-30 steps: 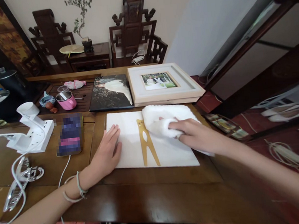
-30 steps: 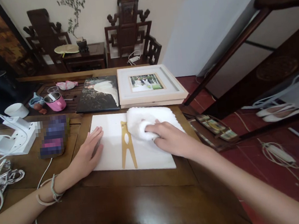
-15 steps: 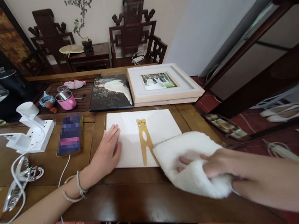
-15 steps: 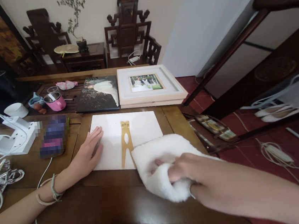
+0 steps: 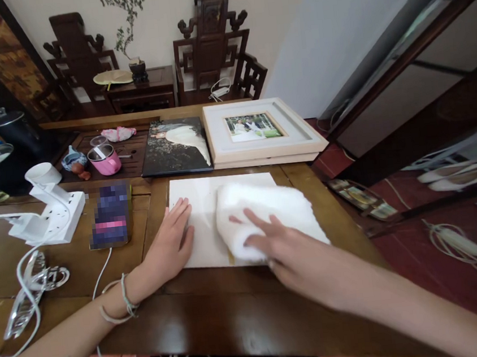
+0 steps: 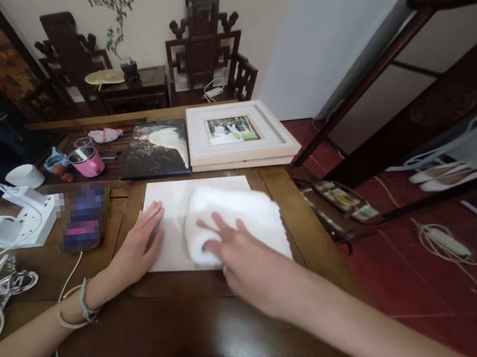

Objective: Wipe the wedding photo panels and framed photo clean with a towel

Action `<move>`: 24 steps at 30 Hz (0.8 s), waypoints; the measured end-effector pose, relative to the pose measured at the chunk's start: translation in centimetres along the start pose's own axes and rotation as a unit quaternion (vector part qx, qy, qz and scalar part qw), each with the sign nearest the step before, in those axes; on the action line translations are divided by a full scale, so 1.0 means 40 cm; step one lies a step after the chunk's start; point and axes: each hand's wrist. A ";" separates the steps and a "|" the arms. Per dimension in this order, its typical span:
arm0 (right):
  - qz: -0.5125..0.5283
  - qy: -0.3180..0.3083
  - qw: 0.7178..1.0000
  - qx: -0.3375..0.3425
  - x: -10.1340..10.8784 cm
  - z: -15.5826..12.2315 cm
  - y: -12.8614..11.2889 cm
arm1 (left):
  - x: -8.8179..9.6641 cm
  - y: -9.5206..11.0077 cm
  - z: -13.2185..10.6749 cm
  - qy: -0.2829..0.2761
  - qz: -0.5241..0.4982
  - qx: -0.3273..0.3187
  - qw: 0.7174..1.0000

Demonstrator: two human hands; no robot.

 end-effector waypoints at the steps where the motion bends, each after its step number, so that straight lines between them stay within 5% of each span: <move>1: 0.010 -0.022 1.000 0.010 0.000 -0.028 -0.024 | 0.000 -0.001 0.000 0.001 -0.001 -0.001 1.000; 6: 0.014 -0.060 0.997 0.045 0.013 -0.068 -0.045 | -0.004 -0.005 0.000 0.009 -0.003 -0.005 1.000; 12: -0.062 0.058 0.993 0.077 0.010 0.097 0.072 | -0.008 -0.010 -0.001 0.018 -0.005 -0.007 1.000; 15: -0.093 0.085 0.987 0.097 -0.006 0.134 0.082 | -0.008 -0.010 -0.002 0.014 -0.008 -0.004 1.000; 24: -0.065 0.066 0.986 0.140 -0.090 -0.063 -0.094 | -0.006 -0.007 0.000 0.002 -0.015 0.016 1.000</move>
Point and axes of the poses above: each hand's wrist, its own z-axis towards the middle knuckle, its own x-axis out of the back of the hand, y = z × x, and after that the axes turned 1 degree about y, right-handed
